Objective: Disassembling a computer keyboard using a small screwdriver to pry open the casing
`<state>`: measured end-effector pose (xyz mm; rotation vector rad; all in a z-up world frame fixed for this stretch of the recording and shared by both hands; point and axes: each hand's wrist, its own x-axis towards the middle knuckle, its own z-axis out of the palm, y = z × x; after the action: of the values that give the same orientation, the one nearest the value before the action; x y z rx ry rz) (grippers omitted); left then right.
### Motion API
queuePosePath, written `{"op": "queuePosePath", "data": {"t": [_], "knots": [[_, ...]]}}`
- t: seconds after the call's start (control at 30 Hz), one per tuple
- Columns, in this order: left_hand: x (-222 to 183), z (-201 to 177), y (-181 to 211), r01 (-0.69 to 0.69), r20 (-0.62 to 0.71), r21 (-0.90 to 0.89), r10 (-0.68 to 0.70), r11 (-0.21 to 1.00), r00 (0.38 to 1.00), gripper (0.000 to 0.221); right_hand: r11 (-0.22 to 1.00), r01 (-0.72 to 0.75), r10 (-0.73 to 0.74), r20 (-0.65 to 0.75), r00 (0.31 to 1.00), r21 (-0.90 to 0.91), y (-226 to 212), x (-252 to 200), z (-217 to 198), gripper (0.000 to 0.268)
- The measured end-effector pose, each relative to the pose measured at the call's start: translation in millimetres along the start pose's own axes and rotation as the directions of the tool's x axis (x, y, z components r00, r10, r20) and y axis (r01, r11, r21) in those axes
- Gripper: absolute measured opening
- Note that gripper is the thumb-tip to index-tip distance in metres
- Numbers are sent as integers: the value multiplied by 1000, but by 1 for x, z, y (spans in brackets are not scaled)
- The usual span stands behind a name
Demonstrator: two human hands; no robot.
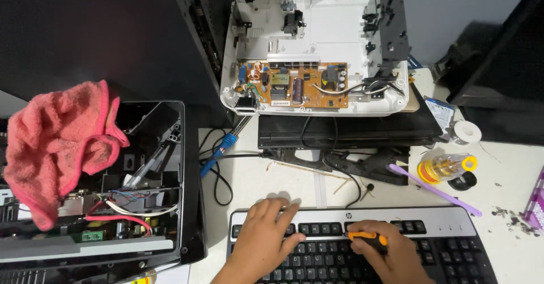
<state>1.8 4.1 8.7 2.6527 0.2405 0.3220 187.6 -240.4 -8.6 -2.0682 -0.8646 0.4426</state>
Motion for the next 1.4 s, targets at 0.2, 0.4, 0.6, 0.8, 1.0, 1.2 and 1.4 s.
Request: {"op": "queuePosePath", "data": {"t": [0.2, 0.4, 0.6, 0.8, 1.0, 1.2, 1.4], "knots": [[5, -11, 20, -256, -105, 100, 266, 961, 958, 42, 932, -138, 177, -87, 980, 336, -21, -6, -2, 27], [32, 8, 44, -295, -53, 5, 294, 956, 954, 27, 920, -4, 50, -108, 993, 392, 0, -11, -2, 24], [49, 37, 44, -100, -95, -253, 79, 962, 992, 10, 940, -21, 65, -117, 991, 341, -15, -10, -8, 24], [41, 42, 43, -259, -261, -133, 218, 957, 940, 7, 997, -56, 52, 85, 995, 49, -42, 6, -24, 23], [40, 43, 40, -251, -227, -173, 209, 952, 951, 8, 961, 114, -26, -329, 944, 253, -35, 25, -46, 51], [44, 39, 39, -277, -247, -163, 233, 947, 941, 8, 942, -203, 295, -368, 882, 267, -26, 39, -90, 52], [45, 41, 39, -244, -221, -192, 201, 951, 954, 6, 912, -81, 282, -470, 837, 403, 4, 32, -103, 38]]}}
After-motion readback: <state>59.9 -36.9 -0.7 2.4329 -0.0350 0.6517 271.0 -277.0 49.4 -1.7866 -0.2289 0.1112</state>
